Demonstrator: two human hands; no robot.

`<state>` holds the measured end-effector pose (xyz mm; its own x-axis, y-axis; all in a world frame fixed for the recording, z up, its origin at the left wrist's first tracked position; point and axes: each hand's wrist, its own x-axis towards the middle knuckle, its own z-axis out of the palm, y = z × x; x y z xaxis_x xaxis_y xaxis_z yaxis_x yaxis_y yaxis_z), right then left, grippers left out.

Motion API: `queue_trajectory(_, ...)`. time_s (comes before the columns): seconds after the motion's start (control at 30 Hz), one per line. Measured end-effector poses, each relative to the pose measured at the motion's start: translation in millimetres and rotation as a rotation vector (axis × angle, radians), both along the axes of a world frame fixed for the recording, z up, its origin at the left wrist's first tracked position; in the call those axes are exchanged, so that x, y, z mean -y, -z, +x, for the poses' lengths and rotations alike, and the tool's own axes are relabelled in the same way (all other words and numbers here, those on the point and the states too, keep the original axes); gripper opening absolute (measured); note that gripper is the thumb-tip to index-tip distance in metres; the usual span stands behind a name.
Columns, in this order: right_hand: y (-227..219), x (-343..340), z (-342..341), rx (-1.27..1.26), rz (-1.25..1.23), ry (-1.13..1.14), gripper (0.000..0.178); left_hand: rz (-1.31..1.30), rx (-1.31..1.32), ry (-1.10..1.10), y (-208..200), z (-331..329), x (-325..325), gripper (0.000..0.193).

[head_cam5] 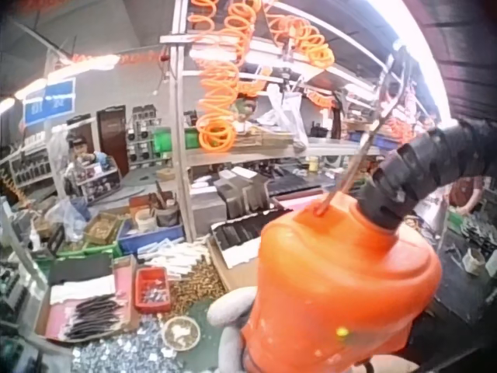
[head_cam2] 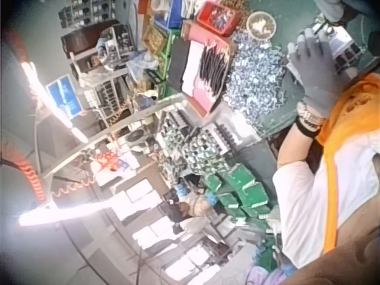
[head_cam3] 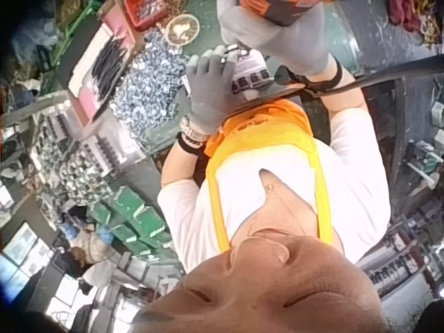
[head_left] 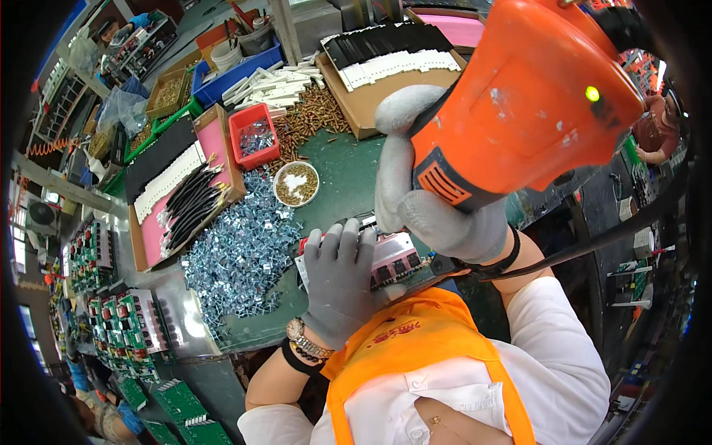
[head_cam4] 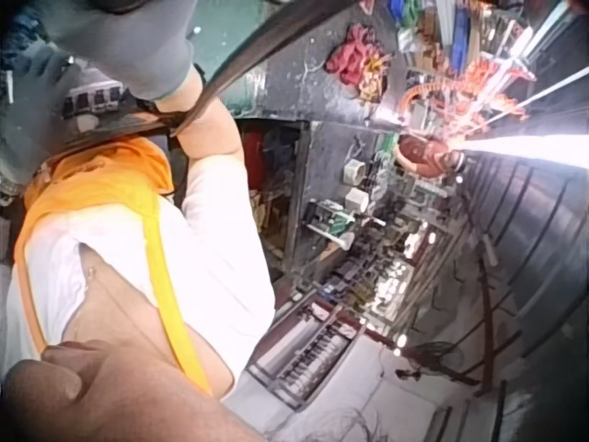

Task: Using an electric screwdriver to secure components on a circuit board assembly at a production workstation.

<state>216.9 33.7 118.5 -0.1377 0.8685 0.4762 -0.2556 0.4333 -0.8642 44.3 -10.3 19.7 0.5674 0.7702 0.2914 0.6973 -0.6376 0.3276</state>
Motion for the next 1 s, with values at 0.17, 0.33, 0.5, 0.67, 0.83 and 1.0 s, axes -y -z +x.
queue_trajectory(0.17,-1.5,-0.6,-2.4,0.097,-0.025,-0.024,0.058,-0.037,-0.031,-0.008,-2.3,-0.3,0.2,0.084)
queue_trajectory(0.33,-2.1,-1.5,-5.4,0.021,-0.03,-0.029,0.058,-0.032,-0.004,-0.002,-3.9,-0.1,-0.8,0.082)
queue_trajectory(0.5,-0.1,-1.3,-9.4,0.018,-0.039,-0.042,0.057,-0.02,0.009,-0.007,-1.7,-0.4,-1.2,0.081)
queue_trajectory(0.67,0.8,-0.7,-9.9,0.022,-0.049,-0.044,0.057,-0.005,0.039,-0.008,-0.2,0.0,-0.7,0.08)
queue_trajectory(0.83,-1.3,0.0,-9.3,0.029,-0.055,-0.048,0.056,-0.027,-0.004,-0.015,-2.6,-0.6,-1.2,0.079)
queue_trajectory(1.0,0.2,-0.1,-12.0,0.01,-0.064,-0.052,0.056,-0.046,-0.015,-0.039,-4.5,1.0,-0.7,0.08)
